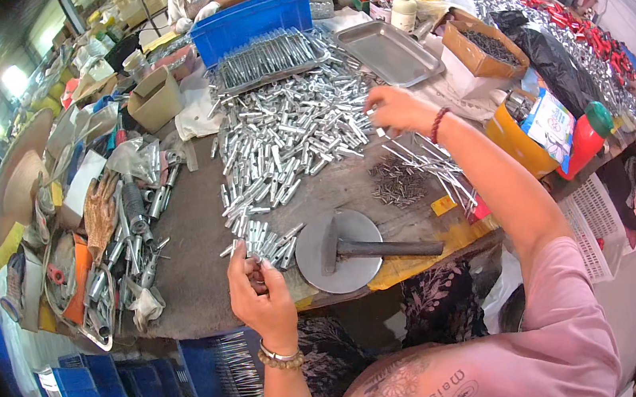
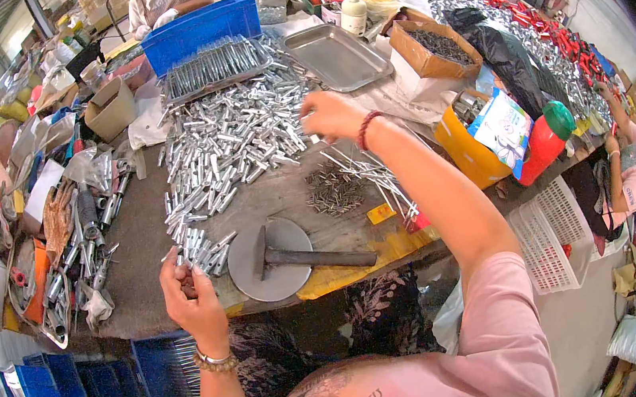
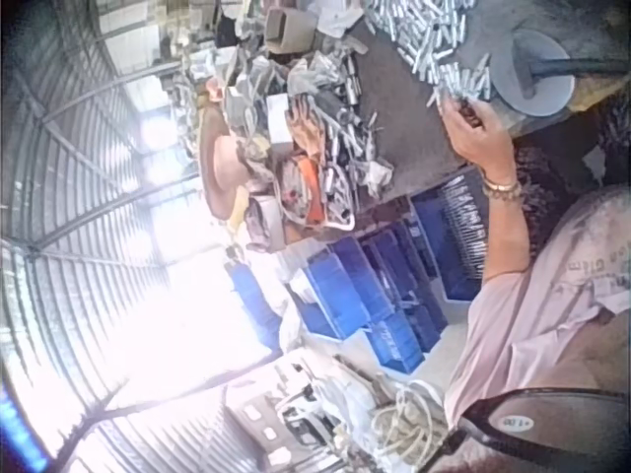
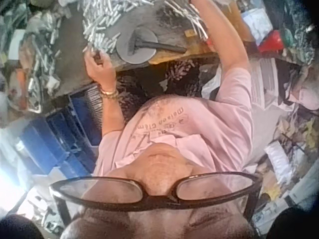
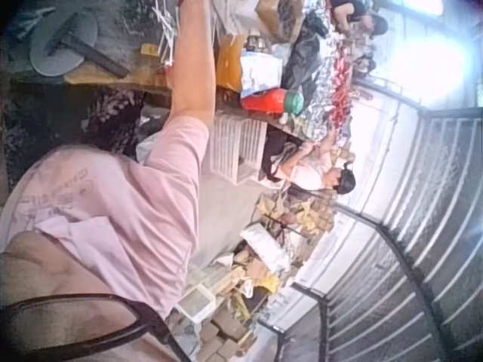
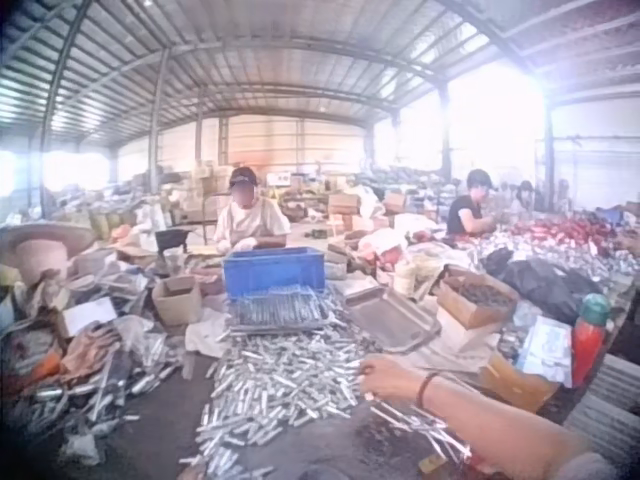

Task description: The person assembles metal components by inserting metal pins into metal sleeves, hammering them over a metal disc, and placing the finished pieces into a blue plastic container.

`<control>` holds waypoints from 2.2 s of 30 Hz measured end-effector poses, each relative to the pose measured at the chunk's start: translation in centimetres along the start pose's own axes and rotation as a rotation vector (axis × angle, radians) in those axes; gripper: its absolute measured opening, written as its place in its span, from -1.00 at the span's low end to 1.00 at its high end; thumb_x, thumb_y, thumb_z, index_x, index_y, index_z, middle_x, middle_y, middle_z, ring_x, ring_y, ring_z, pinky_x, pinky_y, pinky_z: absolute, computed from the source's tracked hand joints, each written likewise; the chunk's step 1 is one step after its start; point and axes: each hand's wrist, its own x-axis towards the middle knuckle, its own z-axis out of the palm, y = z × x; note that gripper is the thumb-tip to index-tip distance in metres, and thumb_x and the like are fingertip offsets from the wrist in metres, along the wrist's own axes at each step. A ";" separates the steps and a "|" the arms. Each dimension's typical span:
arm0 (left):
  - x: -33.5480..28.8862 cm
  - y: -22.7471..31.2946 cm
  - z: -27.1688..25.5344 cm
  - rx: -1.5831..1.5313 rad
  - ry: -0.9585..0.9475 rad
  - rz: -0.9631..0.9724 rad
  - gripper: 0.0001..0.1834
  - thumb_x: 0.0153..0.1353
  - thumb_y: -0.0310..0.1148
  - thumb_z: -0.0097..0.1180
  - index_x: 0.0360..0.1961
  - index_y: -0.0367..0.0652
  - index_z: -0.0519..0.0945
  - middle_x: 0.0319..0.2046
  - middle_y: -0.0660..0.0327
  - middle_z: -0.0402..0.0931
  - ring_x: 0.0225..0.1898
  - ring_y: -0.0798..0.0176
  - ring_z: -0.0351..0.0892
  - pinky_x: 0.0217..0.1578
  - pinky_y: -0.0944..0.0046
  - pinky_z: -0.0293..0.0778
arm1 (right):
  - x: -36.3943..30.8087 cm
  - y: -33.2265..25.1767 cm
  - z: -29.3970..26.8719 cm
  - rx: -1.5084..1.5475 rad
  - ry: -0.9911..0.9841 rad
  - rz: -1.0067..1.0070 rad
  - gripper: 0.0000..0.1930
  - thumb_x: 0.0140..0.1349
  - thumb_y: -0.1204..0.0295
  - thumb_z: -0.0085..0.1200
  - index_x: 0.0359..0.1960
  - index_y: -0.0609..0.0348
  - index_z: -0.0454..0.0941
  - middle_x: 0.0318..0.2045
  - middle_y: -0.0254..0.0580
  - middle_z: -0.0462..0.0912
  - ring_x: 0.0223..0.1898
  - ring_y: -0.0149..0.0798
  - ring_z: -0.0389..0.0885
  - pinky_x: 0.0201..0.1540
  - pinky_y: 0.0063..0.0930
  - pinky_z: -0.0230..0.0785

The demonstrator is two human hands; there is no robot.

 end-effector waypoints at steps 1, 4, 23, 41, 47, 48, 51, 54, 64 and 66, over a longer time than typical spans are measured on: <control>0.0 0.0 -0.1 0.001 0.015 -0.016 -0.50 0.30 -0.60 0.17 0.30 -0.28 0.59 -0.24 0.20 0.63 -0.41 0.39 0.49 -0.40 0.35 0.45 | -0.6 -1.5 1.4 0.093 -0.101 -0.064 -0.57 0.18 0.31 0.28 0.09 0.18 0.68 -0.19 -0.08 0.77 -0.25 -0.23 0.77 -0.28 -0.39 0.65; 0.0 0.1 -0.2 -0.023 0.038 -0.052 -0.50 0.32 -0.60 0.17 0.30 -0.28 0.59 -0.24 0.22 0.61 -0.41 0.42 0.48 -0.39 0.36 0.45 | -2.4 -4.2 3.0 0.231 -0.219 -0.171 -0.57 0.19 0.32 0.26 0.10 0.14 0.68 -0.18 -0.08 0.77 -0.25 -0.22 0.78 -0.29 -0.37 0.65; -0.2 -0.2 0.2 -0.076 0.035 -0.024 -0.52 0.37 -0.60 0.16 0.31 -0.19 0.59 -0.24 0.34 0.54 -0.40 0.51 0.33 -0.37 0.43 0.36 | -4.5 4.9 -0.5 -0.381 0.005 -0.065 -0.68 -0.02 0.35 0.33 -0.19 0.18 0.73 -0.16 0.10 0.80 -0.05 0.08 0.77 0.03 -0.14 0.58; -2.5 3.7 0.3 -0.400 -0.321 -0.191 -0.72 0.34 -0.48 0.29 0.03 -0.17 0.56 -0.22 0.30 0.56 -0.18 0.39 0.56 -0.07 0.26 0.56 | -21.3 0.1 4.2 -0.158 0.187 -0.463 -0.79 0.23 0.67 0.21 -0.11 0.25 0.70 -0.17 -0.02 0.73 -0.13 -0.06 0.72 -0.04 -0.22 0.53; -3.4 4.3 -0.9 -0.307 -0.316 -0.168 -0.73 0.35 -0.46 0.29 0.04 -0.23 0.58 -0.31 0.23 0.58 -0.28 0.37 0.57 -0.16 0.26 0.55 | -21.9 -3.5 11.4 -0.239 0.109 -0.623 -0.75 0.03 0.71 0.21 -0.22 0.25 0.70 -0.25 0.00 0.61 -0.19 0.13 0.62 -0.08 -0.10 0.48; -3.2 4.4 -1.2 -0.312 -0.303 -0.153 -0.74 0.35 -0.46 0.29 0.02 -0.25 0.59 -0.32 0.20 0.58 -0.30 0.37 0.56 -0.18 0.26 0.55 | -21.9 -3.9 11.8 -0.292 0.097 -0.640 -0.72 -0.02 0.72 0.20 -0.22 0.26 0.70 -0.25 0.00 0.58 -0.17 0.14 0.61 -0.07 -0.07 0.47; -1.9 4.5 -2.3 -0.081 -0.267 0.082 -0.73 0.28 -0.50 0.26 0.01 -0.18 0.66 -0.25 0.17 0.62 -0.19 0.18 0.65 -0.15 0.16 0.59 | -21.4 -4.5 12.1 -0.371 0.121 -0.662 -0.67 -0.06 0.75 0.14 -0.20 0.26 0.71 -0.26 -0.01 0.56 -0.10 0.14 0.60 -0.04 -0.03 0.45; -1.0 4.5 -2.9 0.182 -0.328 0.401 -0.67 0.22 -0.49 0.24 0.04 -0.10 0.69 -0.23 0.17 0.60 -0.11 0.05 0.63 -0.15 0.07 0.60 | -21.2 -4.7 12.2 -0.419 0.122 -0.685 -0.68 -0.01 0.74 0.15 -0.19 0.25 0.72 -0.26 -0.01 0.56 -0.09 0.15 0.59 -0.03 -0.01 0.45; -2.5 3.4 -1.4 0.035 -0.467 0.416 -0.76 0.19 -0.36 0.36 -0.12 -0.13 0.69 -0.20 0.17 0.55 -0.01 0.01 0.55 -0.01 0.01 0.54 | -22.4 -4.3 11.7 -0.408 0.110 -0.613 -0.72 0.06 0.68 0.19 -0.15 0.27 0.73 -0.29 0.05 0.52 -0.10 0.17 0.55 -0.02 0.00 0.42; -2.4 3.3 -1.2 0.000 -0.529 0.355 -0.75 0.19 -0.34 0.39 -0.13 -0.15 0.69 -0.19 0.16 0.56 0.01 0.00 0.54 0.01 0.00 0.53 | -22.4 -3.6 11.6 -0.428 0.096 -0.629 -0.74 0.08 0.68 0.18 -0.17 0.27 0.73 -0.29 0.06 0.54 -0.11 0.17 0.57 -0.02 0.00 0.43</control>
